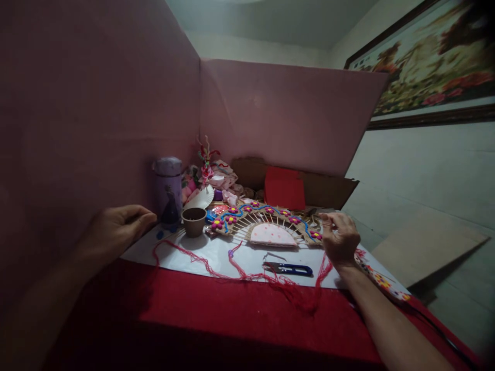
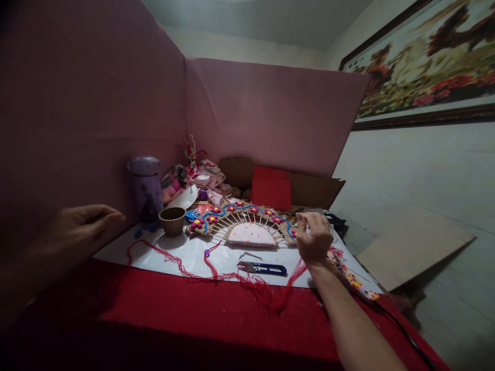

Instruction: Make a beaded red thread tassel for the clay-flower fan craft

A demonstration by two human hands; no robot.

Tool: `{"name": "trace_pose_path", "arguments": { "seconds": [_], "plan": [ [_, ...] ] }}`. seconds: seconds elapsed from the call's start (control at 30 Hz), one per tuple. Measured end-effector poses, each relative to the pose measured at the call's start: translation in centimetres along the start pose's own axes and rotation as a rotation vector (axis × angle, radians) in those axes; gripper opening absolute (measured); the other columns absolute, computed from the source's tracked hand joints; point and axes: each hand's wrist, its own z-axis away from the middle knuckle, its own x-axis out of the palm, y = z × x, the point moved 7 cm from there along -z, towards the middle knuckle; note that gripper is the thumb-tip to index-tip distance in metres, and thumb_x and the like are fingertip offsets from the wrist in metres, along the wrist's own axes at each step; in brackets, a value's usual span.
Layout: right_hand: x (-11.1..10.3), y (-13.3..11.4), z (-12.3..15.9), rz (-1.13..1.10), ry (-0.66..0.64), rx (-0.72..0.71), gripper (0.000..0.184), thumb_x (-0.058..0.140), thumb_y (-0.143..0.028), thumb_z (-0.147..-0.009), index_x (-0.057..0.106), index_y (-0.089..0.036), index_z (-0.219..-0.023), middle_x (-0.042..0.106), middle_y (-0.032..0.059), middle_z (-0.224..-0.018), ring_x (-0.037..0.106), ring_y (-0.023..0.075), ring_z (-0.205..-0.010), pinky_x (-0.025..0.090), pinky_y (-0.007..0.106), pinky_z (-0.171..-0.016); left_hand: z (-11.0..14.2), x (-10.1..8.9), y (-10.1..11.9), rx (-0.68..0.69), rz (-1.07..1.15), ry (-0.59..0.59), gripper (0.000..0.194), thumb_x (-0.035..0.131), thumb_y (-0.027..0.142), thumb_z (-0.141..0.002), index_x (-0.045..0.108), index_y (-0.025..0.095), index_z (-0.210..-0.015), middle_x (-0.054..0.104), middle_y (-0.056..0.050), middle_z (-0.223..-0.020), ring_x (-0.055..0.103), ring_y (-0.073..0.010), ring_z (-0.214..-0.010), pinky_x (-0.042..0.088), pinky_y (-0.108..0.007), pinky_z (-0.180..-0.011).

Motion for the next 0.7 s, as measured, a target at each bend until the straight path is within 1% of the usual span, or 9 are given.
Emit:
{"name": "trace_pose_path", "arguments": {
  "seconds": [0.1,0.17,0.27,0.37,0.43,0.5,0.6,0.67,0.7],
  "plan": [
    [0.0,0.1,0.0,-0.009,-0.002,0.005,0.028,0.046,-0.034,-0.091,0.06,-0.018,-0.073,0.062,0.0062,-0.075,0.054,0.021,-0.074,0.042,0.033,-0.072,1.1,1.1,-0.6,-0.064,0.045,-0.194,0.02,0.064,0.037,-0.061,0.068,0.022,-0.074,0.065,0.0,-0.06,0.055,-0.0159,-0.053,0.041,-0.025,-0.047],
    [0.1,0.3,0.1,-0.015,-0.015,0.013,0.028,0.046,-0.034,-0.091,0.061,-0.019,-0.073,0.062,0.0062,-0.075,0.055,0.0214,-0.075,0.042,0.034,-0.072,1.6,1.3,-0.8,-0.108,0.104,-0.213,0.022,0.064,0.035,-0.057,0.067,0.021,-0.074,0.067,-0.002,-0.067,0.057,-0.0174,-0.058,0.044,-0.027,-0.051],
    [0.2,0.4,0.2,-0.032,-0.019,0.032,0.028,0.047,-0.034,-0.091,0.061,-0.019,-0.072,0.062,0.0065,-0.075,0.055,0.0218,-0.075,0.042,0.035,-0.072,1.7,1.7,-0.9,-0.181,0.144,-0.19,0.02,0.064,0.035,-0.057,0.066,0.019,-0.07,0.063,-0.001,-0.059,0.053,-0.0151,-0.052,0.04,-0.025,-0.045],
    [0.0,-1.6,-0.3,-0.092,-0.042,0.013,0.026,0.046,-0.032,-0.09,0.062,-0.019,-0.074,0.061,0.0071,-0.076,0.054,0.0225,-0.077,0.042,0.036,-0.072,1.1,2.4,-0.4,-0.257,0.288,-0.172,0.019,0.066,0.033,-0.059,0.064,0.017,-0.07,0.055,0.002,-0.048,0.045,-0.011,-0.042,0.032,-0.022,-0.037],
    [0.1,-5.4,-0.9,-0.208,-0.161,-0.081,0.022,0.047,-0.029,-0.089,0.064,-0.019,-0.078,0.062,0.0082,-0.08,0.055,0.023,-0.081,0.043,0.036,-0.073,0.5,3.1,0.7,-0.28,0.46,-0.196,0.019,0.068,0.031,-0.061,0.062,0.016,-0.071,0.054,0.003,-0.046,0.042,-0.0089,-0.039,0.03,-0.021,-0.036],
    [0.5,-10.7,-1.2,-0.37,-0.413,-0.221,0.018,0.049,-0.023,-0.088,0.066,-0.02,-0.082,0.064,0.0085,-0.085,0.056,0.0224,-0.084,0.044,0.036,-0.075,-0.3,3.4,2.5,-0.256,0.624,-0.225,0.017,0.069,0.027,-0.062,0.061,0.016,-0.071,0.054,0.002,-0.048,0.043,-0.0079,-0.039,0.03,-0.021,-0.037],
    [0.7,-19.7,0.1,-0.538,-0.833,-0.464,0.017,0.049,-0.02,-0.088,0.066,-0.021,-0.086,0.066,0.0068,-0.087,0.057,0.0206,-0.083,0.044,0.035,-0.076,-1.4,2.6,5.8,-0.17,0.757,-0.197,0.011,0.068,0.021,-0.065,0.062,0.015,-0.072,0.054,0.001,-0.05,0.044,-0.0077,-0.041,0.029,-0.021,-0.038],
    [0.4,-24.8,1.6,-0.63,-0.989,-0.606,0.017,0.055,-0.024,-0.086,0.064,-0.019,-0.099,0.066,0.0077,-0.099,0.057,0.0203,-0.09,0.045,0.034,-0.08,-1.9,1.9,7.8,-0.118,0.746,-0.187,0.007,0.066,0.02,-0.069,0.061,0.014,-0.068,0.052,0.001,-0.049,0.043,-0.008,-0.04,0.028,-0.023,-0.038],
    [0.4,-27.1,2.3,-0.659,-1.025,-0.668,0.026,0.059,-0.03,-0.084,0.061,-0.017,-0.107,0.064,0.0093,-0.106,0.056,0.0215,-0.096,0.045,0.034,-0.083,-2.0,1.5,8.8,-0.082,0.738,-0.192,0.008,0.064,0.02,-0.071,0.061,0.014,-0.067,0.052,0.001,-0.049,0.043,-0.0078,-0.041,0.029,-0.023,-0.039]
  ]
}}
